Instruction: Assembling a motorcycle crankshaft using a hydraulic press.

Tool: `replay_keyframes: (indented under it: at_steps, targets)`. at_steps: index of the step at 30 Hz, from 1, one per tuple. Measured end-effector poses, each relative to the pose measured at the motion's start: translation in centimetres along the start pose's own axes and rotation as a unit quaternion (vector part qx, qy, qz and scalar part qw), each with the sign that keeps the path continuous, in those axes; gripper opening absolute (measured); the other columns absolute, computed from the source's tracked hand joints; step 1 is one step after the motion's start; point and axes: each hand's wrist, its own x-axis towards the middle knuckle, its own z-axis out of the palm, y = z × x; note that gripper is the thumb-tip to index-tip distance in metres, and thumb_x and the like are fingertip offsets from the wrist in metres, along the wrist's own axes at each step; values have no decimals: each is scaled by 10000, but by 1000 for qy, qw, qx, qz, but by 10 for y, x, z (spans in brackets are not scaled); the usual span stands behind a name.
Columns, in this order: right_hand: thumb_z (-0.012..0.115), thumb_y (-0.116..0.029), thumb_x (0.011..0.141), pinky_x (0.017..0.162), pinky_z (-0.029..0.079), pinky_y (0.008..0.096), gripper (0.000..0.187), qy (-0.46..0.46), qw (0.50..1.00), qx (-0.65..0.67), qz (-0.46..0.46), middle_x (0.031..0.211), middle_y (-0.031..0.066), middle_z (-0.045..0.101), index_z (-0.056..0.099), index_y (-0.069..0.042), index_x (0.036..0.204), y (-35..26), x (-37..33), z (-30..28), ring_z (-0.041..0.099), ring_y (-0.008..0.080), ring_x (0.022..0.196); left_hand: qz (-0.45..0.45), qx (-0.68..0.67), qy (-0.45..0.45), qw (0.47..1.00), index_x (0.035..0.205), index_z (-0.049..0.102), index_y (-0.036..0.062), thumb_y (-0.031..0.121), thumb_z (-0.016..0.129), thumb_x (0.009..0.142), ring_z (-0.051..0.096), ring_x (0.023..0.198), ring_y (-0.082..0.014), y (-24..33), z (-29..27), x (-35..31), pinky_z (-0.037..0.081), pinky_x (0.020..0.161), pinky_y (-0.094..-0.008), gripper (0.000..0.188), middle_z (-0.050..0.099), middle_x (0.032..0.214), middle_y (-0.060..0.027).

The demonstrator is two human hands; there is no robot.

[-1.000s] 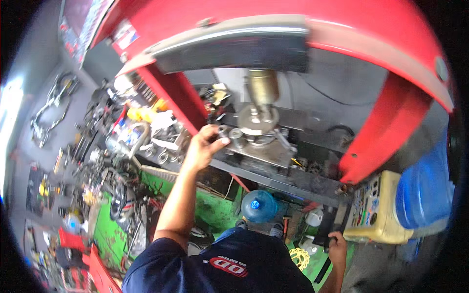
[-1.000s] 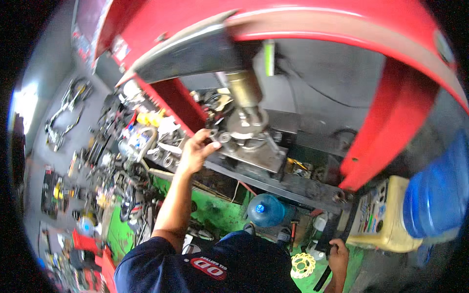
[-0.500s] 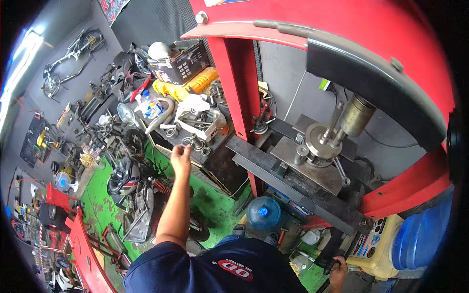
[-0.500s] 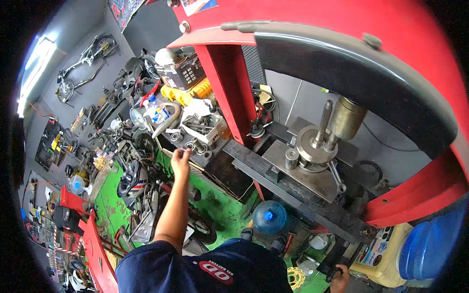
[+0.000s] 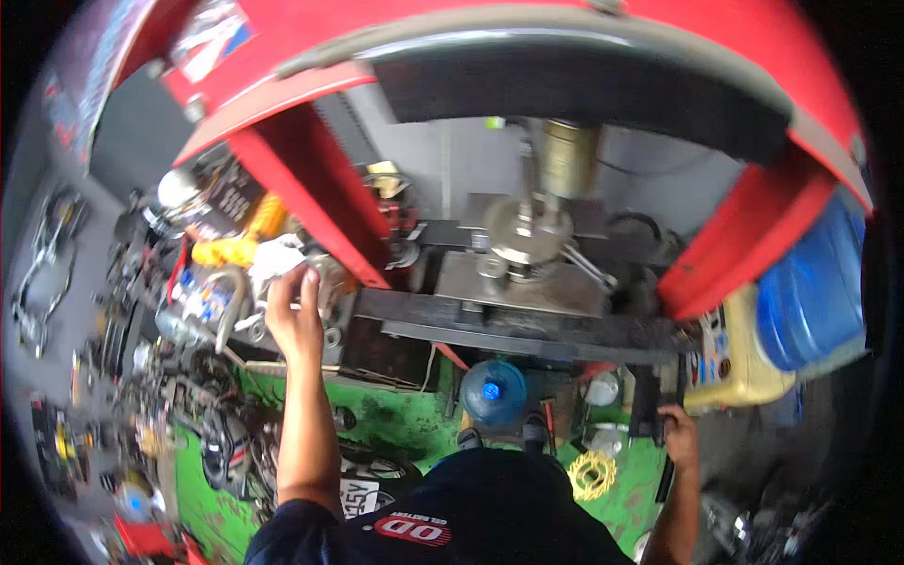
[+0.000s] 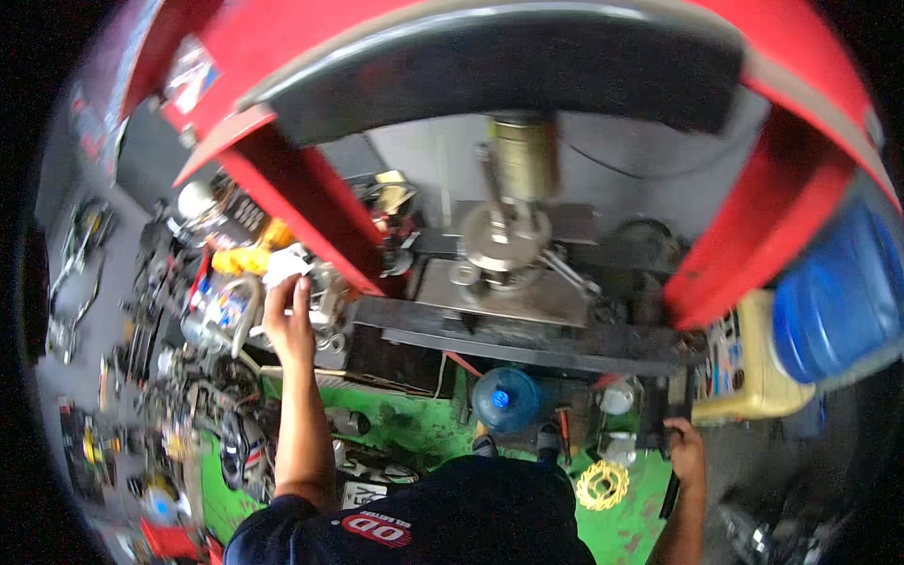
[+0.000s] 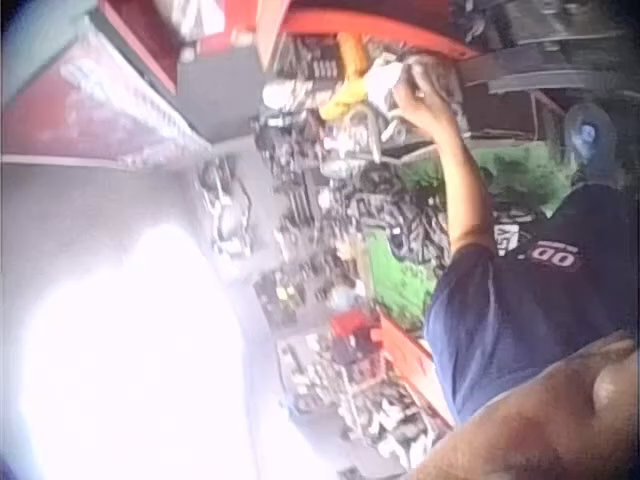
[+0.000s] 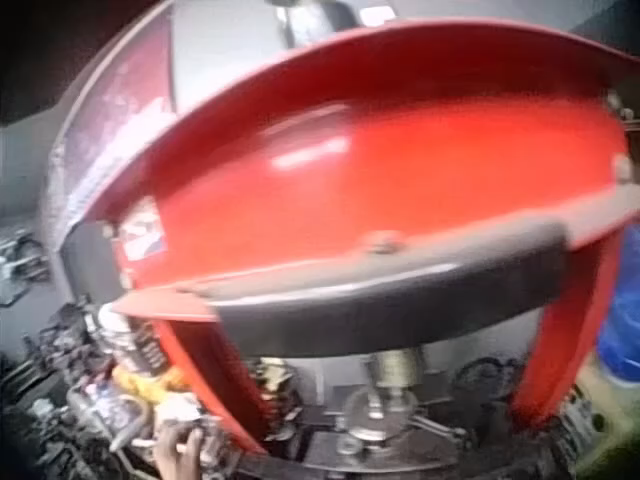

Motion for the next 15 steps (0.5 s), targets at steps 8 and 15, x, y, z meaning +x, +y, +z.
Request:
replay_keyframes:
  at_steps: [8,15]
  targets:
    - [506,54,842,548,417,319,377,-4,998,53,43,690,50,558,717,-62,1132,-27,-3,-7,493,129,585,170,-34,-200,964,1143,736,41,201,892,742,583,954,-287,177,61,-54,468,876,-408,459,683,999,-115]
    - [545,56,843,627,471,387,360,22,998,54,-35,688,176,587,714,-96,1122,-23,2,-10,551,281,586,94,-8,-200,975,954,701,-11,188,819,860,610,904,-250,187,85,-67,471,842,-357,250,667,902,-104]
